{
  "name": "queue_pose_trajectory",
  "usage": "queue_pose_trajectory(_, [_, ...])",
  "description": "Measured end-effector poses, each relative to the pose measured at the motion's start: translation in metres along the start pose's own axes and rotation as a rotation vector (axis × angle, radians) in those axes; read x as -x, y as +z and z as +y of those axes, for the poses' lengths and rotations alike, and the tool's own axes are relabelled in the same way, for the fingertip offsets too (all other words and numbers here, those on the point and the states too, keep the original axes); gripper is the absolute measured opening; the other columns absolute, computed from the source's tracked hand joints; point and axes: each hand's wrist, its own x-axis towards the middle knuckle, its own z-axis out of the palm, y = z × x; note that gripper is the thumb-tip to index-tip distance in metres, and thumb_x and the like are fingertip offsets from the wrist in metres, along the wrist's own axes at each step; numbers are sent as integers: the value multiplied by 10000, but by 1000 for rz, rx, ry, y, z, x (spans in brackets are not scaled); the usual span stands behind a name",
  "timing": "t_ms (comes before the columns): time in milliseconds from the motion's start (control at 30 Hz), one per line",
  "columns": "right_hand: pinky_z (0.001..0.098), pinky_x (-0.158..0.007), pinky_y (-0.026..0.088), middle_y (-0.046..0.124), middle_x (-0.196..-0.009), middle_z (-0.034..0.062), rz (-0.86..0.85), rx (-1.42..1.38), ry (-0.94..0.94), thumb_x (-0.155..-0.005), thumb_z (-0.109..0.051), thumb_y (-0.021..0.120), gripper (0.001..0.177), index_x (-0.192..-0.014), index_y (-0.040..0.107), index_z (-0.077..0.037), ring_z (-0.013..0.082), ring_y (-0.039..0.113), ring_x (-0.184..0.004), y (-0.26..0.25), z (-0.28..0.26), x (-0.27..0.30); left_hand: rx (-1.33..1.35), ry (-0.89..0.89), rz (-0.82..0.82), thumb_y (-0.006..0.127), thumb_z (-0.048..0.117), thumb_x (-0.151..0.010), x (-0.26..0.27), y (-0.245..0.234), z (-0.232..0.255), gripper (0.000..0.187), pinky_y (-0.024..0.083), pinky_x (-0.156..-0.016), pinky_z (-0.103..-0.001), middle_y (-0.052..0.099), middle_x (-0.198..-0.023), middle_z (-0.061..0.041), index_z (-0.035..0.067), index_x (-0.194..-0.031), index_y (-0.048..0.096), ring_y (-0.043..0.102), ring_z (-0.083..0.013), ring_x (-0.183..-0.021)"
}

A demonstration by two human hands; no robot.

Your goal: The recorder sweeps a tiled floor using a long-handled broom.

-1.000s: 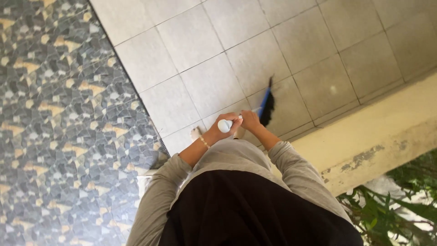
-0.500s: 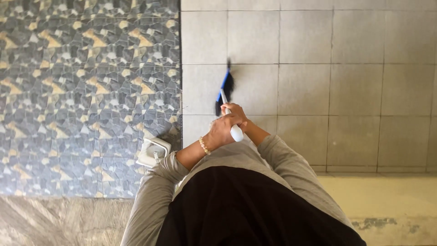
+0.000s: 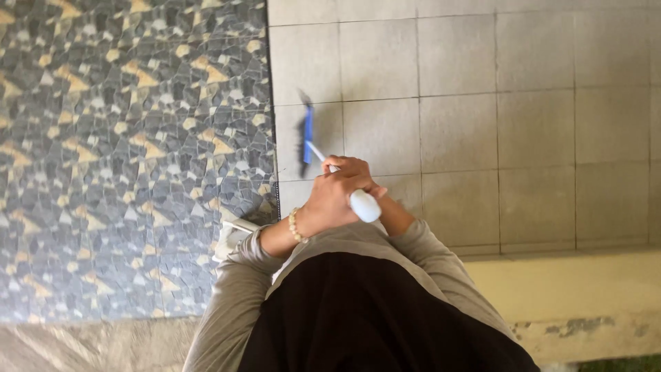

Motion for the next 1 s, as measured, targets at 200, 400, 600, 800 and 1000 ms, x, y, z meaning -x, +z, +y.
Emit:
queue_pose_trajectory(200, [480, -557, 508, 752, -769, 99, 142, 755, 228, -726, -358, 781, 340, -971, 699, -138, 311, 723, -690, -47, 69, 55, 500, -82, -157, 725, 173, -965, -5, 19, -15, 265, 497, -573, -295, 671, -720, -55, 42, -750, 642, 622, -150, -616])
queue_pose_trajectory(400, [538, -662, 540, 734, -797, 178, 311, 856, 560, -825, -358, 722, 398, -1114, 648, -94, 397, 720, -759, -71, 125, 94, 880, -197, -231, 602, 82, -1029, 7, 137, -89, 259, 458, -675, -268, 634, -770, -41, 11, -780, 598, 553, -76, -729])
queue_pose_trajectory(600, [501, -692, 558, 732, -858, 181, 310, 692, 420, -848, -334, 701, 260, -937, 672, -91, 402, 712, -828, -34, 236, 83, 733, -173, -240, 645, 99, -1006, 20, 182, -121, 258, 459, -636, -299, 599, -728, -48, 11, -772, 582, 528, -106, -685])
queue_pose_trajectory(800, [432, -683, 540, 739, -870, 119, 206, 404, 342, -881, -248, 693, 209, -1007, 673, -83, 318, 688, -788, 7, 138, 34, 320, -140, -265, 715, 201, -948, 20, 97, -75, 282, 501, -620, -386, 643, -734, -104, 59, -738, 592, 624, -283, -656])
queue_pose_trajectory(1000, [275, -922, 499, 579, -1063, 81, 10, -358, 63, -1048, -92, 611, 220, -1254, 624, -17, 109, 566, -1020, 29, 212, 4, 116, 17, -250, 731, 248, -815, 30, 135, -123, 180, 528, -668, -442, 696, -853, -136, 76, -803, 682, 681, -350, -823])
